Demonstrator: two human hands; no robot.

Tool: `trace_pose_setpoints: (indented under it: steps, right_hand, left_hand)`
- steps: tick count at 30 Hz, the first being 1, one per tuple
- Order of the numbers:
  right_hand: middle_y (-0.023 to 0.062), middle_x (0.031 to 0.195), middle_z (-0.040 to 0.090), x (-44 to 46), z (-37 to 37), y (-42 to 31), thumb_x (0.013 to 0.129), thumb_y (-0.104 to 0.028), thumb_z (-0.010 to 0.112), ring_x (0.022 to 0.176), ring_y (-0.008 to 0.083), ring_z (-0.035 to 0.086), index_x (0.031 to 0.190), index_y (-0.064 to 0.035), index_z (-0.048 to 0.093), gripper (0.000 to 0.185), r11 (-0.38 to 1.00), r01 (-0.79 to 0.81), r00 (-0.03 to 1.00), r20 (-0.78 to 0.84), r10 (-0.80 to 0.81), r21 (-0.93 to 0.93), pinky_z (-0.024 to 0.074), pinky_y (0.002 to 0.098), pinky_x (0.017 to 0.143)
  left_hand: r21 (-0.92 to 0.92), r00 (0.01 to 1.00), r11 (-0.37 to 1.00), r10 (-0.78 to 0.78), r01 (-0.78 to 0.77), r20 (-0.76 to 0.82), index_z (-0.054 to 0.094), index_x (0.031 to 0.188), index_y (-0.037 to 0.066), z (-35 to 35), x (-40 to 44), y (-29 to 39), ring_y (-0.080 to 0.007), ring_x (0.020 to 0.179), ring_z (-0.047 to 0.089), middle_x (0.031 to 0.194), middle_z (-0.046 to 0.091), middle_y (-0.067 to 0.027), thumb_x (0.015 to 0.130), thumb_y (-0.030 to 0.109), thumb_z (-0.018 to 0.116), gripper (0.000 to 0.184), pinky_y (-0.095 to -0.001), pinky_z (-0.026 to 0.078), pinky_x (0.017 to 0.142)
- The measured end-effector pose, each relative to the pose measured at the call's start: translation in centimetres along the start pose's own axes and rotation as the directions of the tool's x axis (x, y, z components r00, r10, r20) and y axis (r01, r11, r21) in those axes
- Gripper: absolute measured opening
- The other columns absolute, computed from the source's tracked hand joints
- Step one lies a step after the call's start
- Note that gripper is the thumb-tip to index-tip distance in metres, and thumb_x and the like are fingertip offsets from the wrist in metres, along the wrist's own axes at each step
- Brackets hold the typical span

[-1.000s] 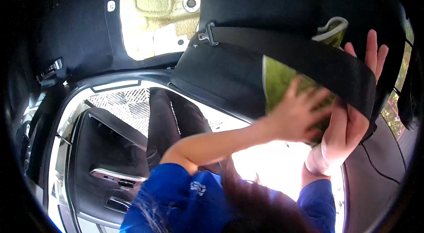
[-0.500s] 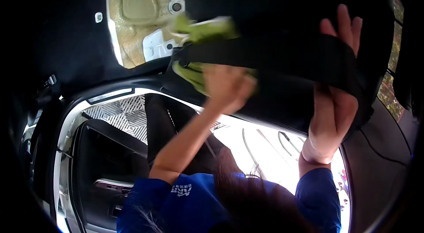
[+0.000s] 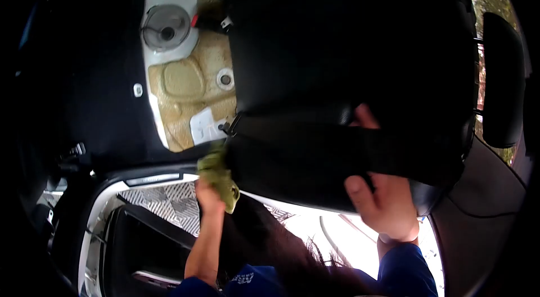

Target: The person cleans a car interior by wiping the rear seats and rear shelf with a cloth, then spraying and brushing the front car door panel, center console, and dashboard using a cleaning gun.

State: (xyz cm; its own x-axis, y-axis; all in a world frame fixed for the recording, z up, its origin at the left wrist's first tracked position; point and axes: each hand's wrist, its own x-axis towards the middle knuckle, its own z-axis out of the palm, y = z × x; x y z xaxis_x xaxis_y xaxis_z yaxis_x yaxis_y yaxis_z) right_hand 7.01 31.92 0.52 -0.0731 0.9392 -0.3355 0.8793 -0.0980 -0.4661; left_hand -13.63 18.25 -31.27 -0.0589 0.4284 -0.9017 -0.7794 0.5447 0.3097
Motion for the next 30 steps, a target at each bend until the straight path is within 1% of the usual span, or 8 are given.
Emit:
trace_pose_setpoints:
  steps: [3, 9, 12, 14, 19, 22, 25, 30]
  right_hand:
    - [0.0286, 0.133, 0.044, 0.0, -0.6, -0.9, 0.094, -0.037, 0.051, 0.109, 0.0386, 0.056, 0.118, 0.0101, 0.053, 0.053, 0.915, -0.304, 0.72, 0.565, 0.403, -0.265, 0.0513, 0.0403, 0.083]
    - [0.0251, 0.143, 0.035, 0.1, 0.2, 1.0, 0.097, -0.032, 0.042, 0.128, 0.037, 0.041, 0.14, 0.0034, 0.029, 0.057, 0.959, 0.101, 0.483, 0.83, -0.279, 0.264, 0.0397, 0.0447, 0.101]
    - [0.0246, 0.145, 0.032, 0.3, 0.3, 1.4, 0.098, -0.033, 0.041, 0.134, 0.0371, 0.033, 0.14, 0.0031, 0.03, 0.057, 0.951, 0.304, 0.643, 0.723, -0.253, 0.063, 0.032, 0.0445, 0.107]
    - [0.024, 0.146, 0.03, 0.7, -0.2, 1.2, 0.097, -0.033, 0.043, 0.136, 0.0372, 0.028, 0.14, 0.0027, 0.03, 0.057, 0.956, 0.292, 0.653, 0.724, -0.222, 0.03, 0.0253, 0.0446, 0.111]
    - [0.022, 0.145, 0.032, 1.2, -0.6, 1.6, 0.093, -0.028, 0.05, 0.135, 0.0368, 0.032, 0.14, -0.0001, 0.033, 0.057, 0.95, 0.308, 0.711, 0.652, -0.262, 0.047, 0.0287, 0.0449, 0.109]
    - [0.0198, 0.146, 0.032, 1.6, -0.3, 2.2, 0.09, -0.022, 0.055, 0.135, 0.0349, 0.033, 0.14, -0.0008, 0.034, 0.058, 0.96, 0.241, 0.795, 0.537, -0.281, 0.145, 0.0318, 0.043, 0.108]
    - [0.0183, 0.147, 0.032, 2.3, 0.1, 2.8, 0.088, -0.013, 0.058, 0.135, 0.032, 0.035, 0.141, -0.0026, 0.034, 0.059, 0.97, 0.161, 0.927, 0.309, -0.213, 0.185, 0.036, 0.0401, 0.105]
    - [0.0157, 0.151, 0.024, 4.1, 2.1, 4.6, 0.094, -0.014, 0.049, 0.138, 0.029, 0.028, 0.147, -0.0043, 0.017, 0.063, 0.78, 0.061, 0.989, -0.143, 0.036, 0.623, 0.0329, 0.0398, 0.107]
  left_hand:
    - [-0.227, 0.892, 0.971, 0.169, -0.077, 0.418, 0.051, 0.121, 0.003, 1.0, 2.8, 5.1, -0.0268, 0.096, 0.061, 0.11, 0.06, -0.0108, 0.093, 0.027, 0.044, 0.038, -0.0438, 0.051, 0.084]
    - [0.075, 0.492, 0.992, -0.014, -0.104, 0.87, 0.045, 0.132, 0.003, 26.9, -2.5, 6.1, -0.022, 0.104, 0.059, 0.119, 0.056, -0.013, 0.094, 0.019, 0.052, 0.042, -0.0371, 0.052, 0.085]
    - [-0.369, -0.312, 0.386, 0.204, -0.845, 0.928, 0.049, 0.132, 0.018, 39.8, -8.6, 2.9, -0.031, 0.136, 0.03, 0.133, 0.049, -0.0127, 0.09, 0.035, 0.055, 0.045, -0.066, 0.019, 0.106]
    - [-0.47, -0.426, 0.013, 0.399, -0.883, 0.812, 0.043, 0.137, 0.026, 42.9, -9.6, 0.0, -0.0322, 0.14, 0.02, 0.146, 0.036, -0.0089, 0.088, 0.039, 0.056, 0.052, -0.0697, 0.004, 0.106]
    - [-0.048, -0.07, -0.064, 0.419, -0.997, 0.905, 0.051, 0.13, 0.021, 39.9, 3.0, 1.3, -0.0313, 0.138, 0.026, 0.144, 0.038, -0.0081, 0.079, 0.034, 0.066, 0.054, -0.0671, 0.015, 0.105]
    - [0.292, 0.305, -0.612, 0.087, -0.735, 0.948, 0.056, 0.122, 0.01, 32.7, 13.5, 2.4, -0.0348, 0.129, 0.038, 0.139, 0.043, -0.0128, 0.088, 0.028, 0.05, 0.039, -0.0656, 0.018, 0.104]
    - [0.669, 0.602, 0.037, 0.474, -0.743, 0.643, 0.044, 0.134, 0.001, 27.0, 22.3, 1.1, -0.0402, 0.134, 0.029, 0.144, 0.034, -0.0207, 0.094, 0.024, 0.04, 0.046, -0.0458, 0.021, 0.112]
    - [0.687, 0.872, 0.595, 0.048, -0.417, 0.487, 0.029, 0.143, -0.001, 19.3, 20.5, 2.2, -0.0301, 0.132, 0.035, 0.146, 0.034, -0.0198, 0.089, 0.014, 0.038, 0.057, -0.0322, 0.026, 0.108]
